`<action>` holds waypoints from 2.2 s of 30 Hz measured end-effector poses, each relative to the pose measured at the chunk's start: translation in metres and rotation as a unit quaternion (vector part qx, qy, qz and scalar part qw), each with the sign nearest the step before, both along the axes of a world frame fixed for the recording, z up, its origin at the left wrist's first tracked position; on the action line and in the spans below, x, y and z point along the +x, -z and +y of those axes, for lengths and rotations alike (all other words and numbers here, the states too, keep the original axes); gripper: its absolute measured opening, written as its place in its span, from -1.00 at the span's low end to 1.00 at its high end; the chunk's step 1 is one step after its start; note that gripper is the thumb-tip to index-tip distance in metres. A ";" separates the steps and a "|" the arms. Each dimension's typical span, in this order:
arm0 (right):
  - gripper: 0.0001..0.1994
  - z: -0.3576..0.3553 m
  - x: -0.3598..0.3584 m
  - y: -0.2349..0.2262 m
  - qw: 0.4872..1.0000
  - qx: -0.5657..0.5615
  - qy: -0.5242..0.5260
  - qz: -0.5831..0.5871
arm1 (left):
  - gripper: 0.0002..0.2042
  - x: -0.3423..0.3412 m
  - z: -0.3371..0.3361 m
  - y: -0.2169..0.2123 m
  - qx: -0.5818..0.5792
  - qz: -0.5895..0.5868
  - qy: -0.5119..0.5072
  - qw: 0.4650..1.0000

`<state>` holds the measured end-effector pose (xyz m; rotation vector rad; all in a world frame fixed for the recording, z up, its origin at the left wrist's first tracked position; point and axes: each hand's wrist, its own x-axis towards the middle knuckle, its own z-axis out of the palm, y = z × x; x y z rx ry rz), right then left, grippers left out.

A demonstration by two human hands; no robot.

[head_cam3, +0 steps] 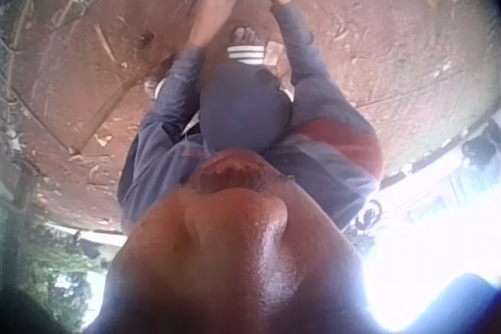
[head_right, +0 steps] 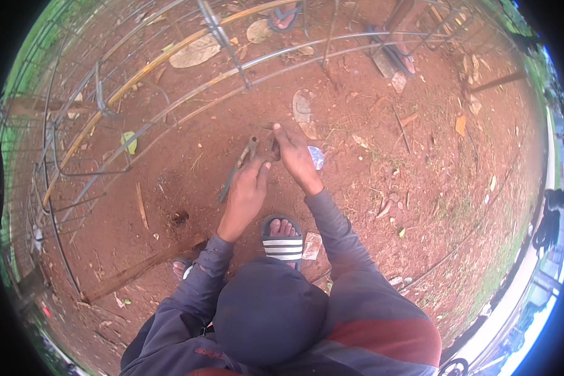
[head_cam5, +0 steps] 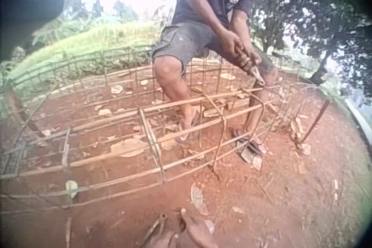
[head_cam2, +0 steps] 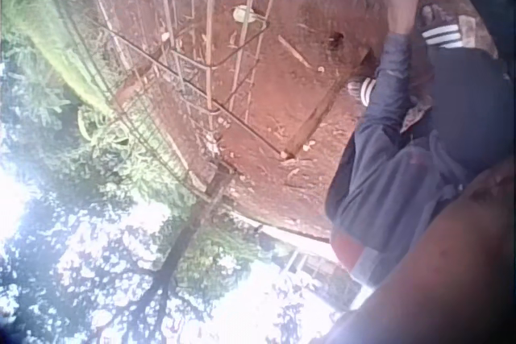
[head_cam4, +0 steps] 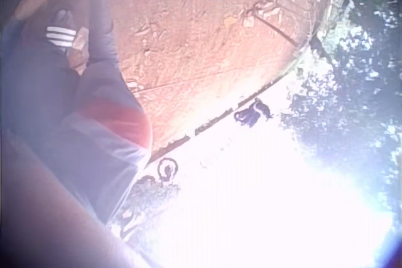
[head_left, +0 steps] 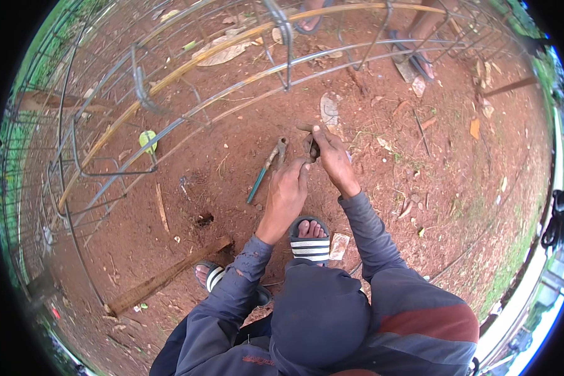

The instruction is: The person assembles a metal frame by hand, using pliers to twist and secure wire ties at the joints. They repeatedly position the frame, cut excess wire, and tighten connections while seated on the ground.

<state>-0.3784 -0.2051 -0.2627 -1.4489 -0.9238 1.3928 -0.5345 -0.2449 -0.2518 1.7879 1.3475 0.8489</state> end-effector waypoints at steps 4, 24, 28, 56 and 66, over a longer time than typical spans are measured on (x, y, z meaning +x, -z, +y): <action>-0.61 0.021 -0.035 0.024 0.998 0.038 -0.038 -0.015 | -0.69 -0.043 0.001 -0.019 -0.174 -0.057 -0.045 0.982; -0.53 0.025 -0.101 -0.004 0.974 -0.126 -0.177 0.069 | -0.58 -0.121 -0.077 -0.039 -0.145 0.012 -0.087 0.986; -0.55 0.020 -0.081 -0.051 0.964 -0.127 -0.207 -0.104 | -0.40 -0.101 -0.087 -0.024 -0.115 0.022 -0.036 0.992; -0.67 0.076 0.118 0.006 0.958 -0.036 -0.277 0.065 | -0.73 0.093 0.044 -0.040 -0.483 -0.220 -0.084 0.844; -0.61 0.083 0.160 0.001 0.960 -0.121 -0.215 0.132 | -0.66 0.139 0.052 -0.058 -0.507 -0.282 -0.140 0.802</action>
